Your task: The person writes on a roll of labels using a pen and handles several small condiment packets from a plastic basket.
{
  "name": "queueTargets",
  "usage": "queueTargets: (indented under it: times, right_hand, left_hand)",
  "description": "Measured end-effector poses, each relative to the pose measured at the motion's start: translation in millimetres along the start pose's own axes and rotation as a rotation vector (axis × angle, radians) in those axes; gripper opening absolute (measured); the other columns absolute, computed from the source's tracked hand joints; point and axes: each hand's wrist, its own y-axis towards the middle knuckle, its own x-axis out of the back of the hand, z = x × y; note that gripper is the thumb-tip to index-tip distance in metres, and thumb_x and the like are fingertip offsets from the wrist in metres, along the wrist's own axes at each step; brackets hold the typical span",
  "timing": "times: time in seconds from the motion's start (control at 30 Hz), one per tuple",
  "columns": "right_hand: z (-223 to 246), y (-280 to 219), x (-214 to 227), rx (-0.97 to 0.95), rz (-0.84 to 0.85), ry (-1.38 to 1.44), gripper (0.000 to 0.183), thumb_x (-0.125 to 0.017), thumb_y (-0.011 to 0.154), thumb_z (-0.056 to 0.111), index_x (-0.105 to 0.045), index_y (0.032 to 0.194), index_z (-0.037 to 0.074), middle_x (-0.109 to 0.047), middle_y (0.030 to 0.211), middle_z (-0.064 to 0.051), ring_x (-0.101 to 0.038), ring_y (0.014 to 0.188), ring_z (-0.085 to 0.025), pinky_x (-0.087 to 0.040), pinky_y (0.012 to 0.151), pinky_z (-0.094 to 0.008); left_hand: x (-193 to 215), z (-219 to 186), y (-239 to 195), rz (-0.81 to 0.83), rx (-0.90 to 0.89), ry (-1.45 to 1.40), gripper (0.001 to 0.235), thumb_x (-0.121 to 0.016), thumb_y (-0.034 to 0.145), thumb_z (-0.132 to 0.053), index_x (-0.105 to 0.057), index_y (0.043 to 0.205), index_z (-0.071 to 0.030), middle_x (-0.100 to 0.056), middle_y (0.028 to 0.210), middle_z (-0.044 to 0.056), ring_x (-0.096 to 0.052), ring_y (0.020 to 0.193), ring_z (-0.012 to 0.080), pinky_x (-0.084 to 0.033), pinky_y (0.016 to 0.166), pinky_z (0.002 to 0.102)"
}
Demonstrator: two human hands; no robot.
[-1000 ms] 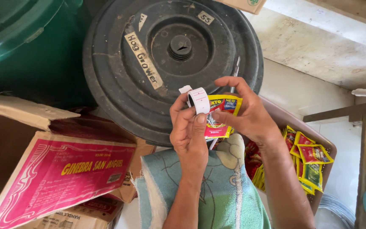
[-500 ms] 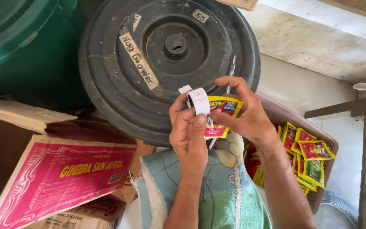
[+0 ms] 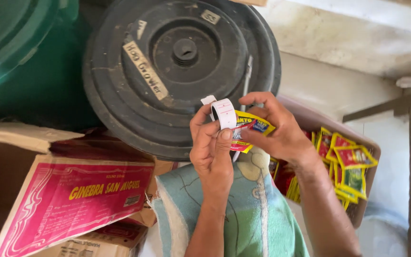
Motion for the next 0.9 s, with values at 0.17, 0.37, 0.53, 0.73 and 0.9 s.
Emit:
queueTargets:
  times: [0.17, 0.37, 0.53, 0.73, 0.9]
  right_hand:
    - [-7, -21, 25, -0.027, -0.074, -0.024, 0.045, -0.072, 0.090, -0.005, -0.055, 0.130, 0.003, -0.072, 0.113, -0.005, -0.066, 0.107, -0.009, -0.056, 0.092, -0.025]
    - [-27, -57, 60, -0.024, -0.077, 0.011, 0.018, -0.074, 0.097, 0.002, -0.068, 0.113, 0.000, -0.072, 0.102, -0.002, -0.065, 0.096, -0.005, -0.054, 0.084, -0.023]
    - [-43, -82, 85, -0.204, -0.246, -0.024, 0.013, -0.074, 0.096, 0.006, -0.072, 0.107, 0.000, -0.064, 0.085, -0.001, -0.051, 0.069, -0.005, -0.040, 0.057, -0.022]
    - [-107, -108, 128, -0.059, -0.398, 0.046, 0.012, -0.071, 0.100, 0.009, -0.070, 0.110, 0.001, -0.069, 0.095, 0.004, -0.059, 0.085, -0.002, -0.048, 0.072, -0.021]
    - [-250, -124, 162, -0.215, -0.659, 0.021, 0.016, -0.067, 0.107, 0.017, -0.070, 0.109, 0.002, -0.062, 0.088, 0.005, -0.049, 0.080, -0.003, -0.041, 0.071, -0.025]
  left_hand:
    - [-13, -1, -13, 0.078, 0.039, 0.045, 0.018, -0.063, 0.107, -0.011, -0.068, 0.115, 0.003, -0.048, 0.152, 0.017, -0.051, 0.138, 0.0197, -0.042, 0.118, 0.035]
    - [-31, 15, -35, 0.154, 0.096, -0.095, 0.016, -0.063, 0.110, -0.009, -0.066, 0.118, 0.005, -0.045, 0.151, 0.016, -0.058, 0.125, 0.0217, -0.048, 0.113, 0.036]
    - [-49, 27, -46, 0.234, 0.162, -0.090, 0.015, -0.063, 0.112, -0.007, -0.064, 0.121, 0.006, -0.041, 0.154, 0.016, -0.058, 0.124, 0.0224, -0.050, 0.115, 0.038]
    - [-56, 40, -44, 0.280, 0.197, -0.021, 0.018, -0.063, 0.112, -0.009, -0.064, 0.122, 0.006, -0.040, 0.153, 0.016, -0.058, 0.131, 0.0241, -0.053, 0.118, 0.045]
    - [-55, 52, -43, 0.293, 0.211, -0.023, 0.019, -0.064, 0.113, -0.010, -0.066, 0.120, 0.007, -0.043, 0.151, 0.016, -0.059, 0.125, 0.0241, -0.052, 0.115, 0.044]
